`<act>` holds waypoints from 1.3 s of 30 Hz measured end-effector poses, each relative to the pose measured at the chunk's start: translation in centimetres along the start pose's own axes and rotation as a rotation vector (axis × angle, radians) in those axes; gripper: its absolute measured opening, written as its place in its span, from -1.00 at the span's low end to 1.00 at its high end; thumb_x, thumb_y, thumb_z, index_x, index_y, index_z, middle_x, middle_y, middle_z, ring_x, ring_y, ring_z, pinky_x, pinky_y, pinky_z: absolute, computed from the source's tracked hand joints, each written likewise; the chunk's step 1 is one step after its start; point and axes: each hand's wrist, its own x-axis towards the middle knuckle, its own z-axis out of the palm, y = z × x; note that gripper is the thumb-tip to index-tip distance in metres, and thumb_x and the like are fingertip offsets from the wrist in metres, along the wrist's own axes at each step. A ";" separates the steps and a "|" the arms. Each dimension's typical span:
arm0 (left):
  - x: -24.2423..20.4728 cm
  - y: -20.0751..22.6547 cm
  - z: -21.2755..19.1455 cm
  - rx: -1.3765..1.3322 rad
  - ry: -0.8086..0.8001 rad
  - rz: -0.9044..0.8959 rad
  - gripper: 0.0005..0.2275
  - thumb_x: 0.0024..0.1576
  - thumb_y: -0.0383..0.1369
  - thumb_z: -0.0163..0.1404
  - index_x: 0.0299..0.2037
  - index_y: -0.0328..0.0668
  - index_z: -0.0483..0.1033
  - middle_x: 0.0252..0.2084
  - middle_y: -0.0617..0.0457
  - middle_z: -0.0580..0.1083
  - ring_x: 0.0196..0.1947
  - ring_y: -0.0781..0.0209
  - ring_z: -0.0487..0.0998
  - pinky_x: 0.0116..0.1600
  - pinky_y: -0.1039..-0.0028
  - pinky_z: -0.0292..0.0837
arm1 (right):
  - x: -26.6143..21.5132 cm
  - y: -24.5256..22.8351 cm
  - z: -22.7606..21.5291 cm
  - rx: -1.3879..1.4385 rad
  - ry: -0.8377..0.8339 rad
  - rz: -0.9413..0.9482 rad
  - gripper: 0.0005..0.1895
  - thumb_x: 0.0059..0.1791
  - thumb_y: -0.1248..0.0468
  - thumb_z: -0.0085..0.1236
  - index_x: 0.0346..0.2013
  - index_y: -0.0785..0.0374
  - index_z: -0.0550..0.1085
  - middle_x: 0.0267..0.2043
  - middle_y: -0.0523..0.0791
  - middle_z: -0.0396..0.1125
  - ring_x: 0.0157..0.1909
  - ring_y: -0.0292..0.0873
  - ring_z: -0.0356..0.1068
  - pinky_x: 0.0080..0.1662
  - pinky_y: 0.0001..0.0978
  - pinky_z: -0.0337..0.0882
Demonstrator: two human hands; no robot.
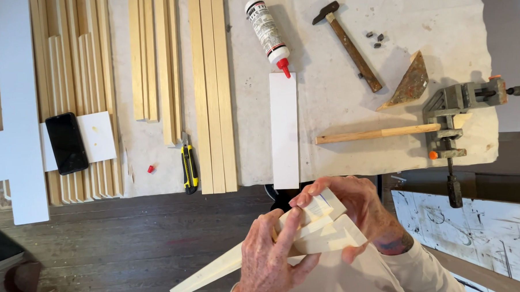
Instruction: The person applies wood glue to the end of a wooden slat and spreads it by hand. They then place the slat into a corner jig, secure it with clamps, and tap it with a hammer to align the joint. The person repeats the process with another slat, using a utility knife to trim excess glue.
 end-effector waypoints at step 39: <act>5.1 3.8 6.2 0.216 0.091 -0.333 -0.36 0.00 0.07 0.16 0.28 0.18 0.26 -0.12 0.03 0.33 -0.47 0.31 0.52 -0.56 0.45 0.48 | -0.1 -0.8 -4.7 -0.475 0.630 0.587 -0.83 -0.28 0.32 0.42 -0.46 0.33 0.64 -0.50 -0.16 0.55 -0.44 -0.43 0.38 -0.45 -0.59 0.45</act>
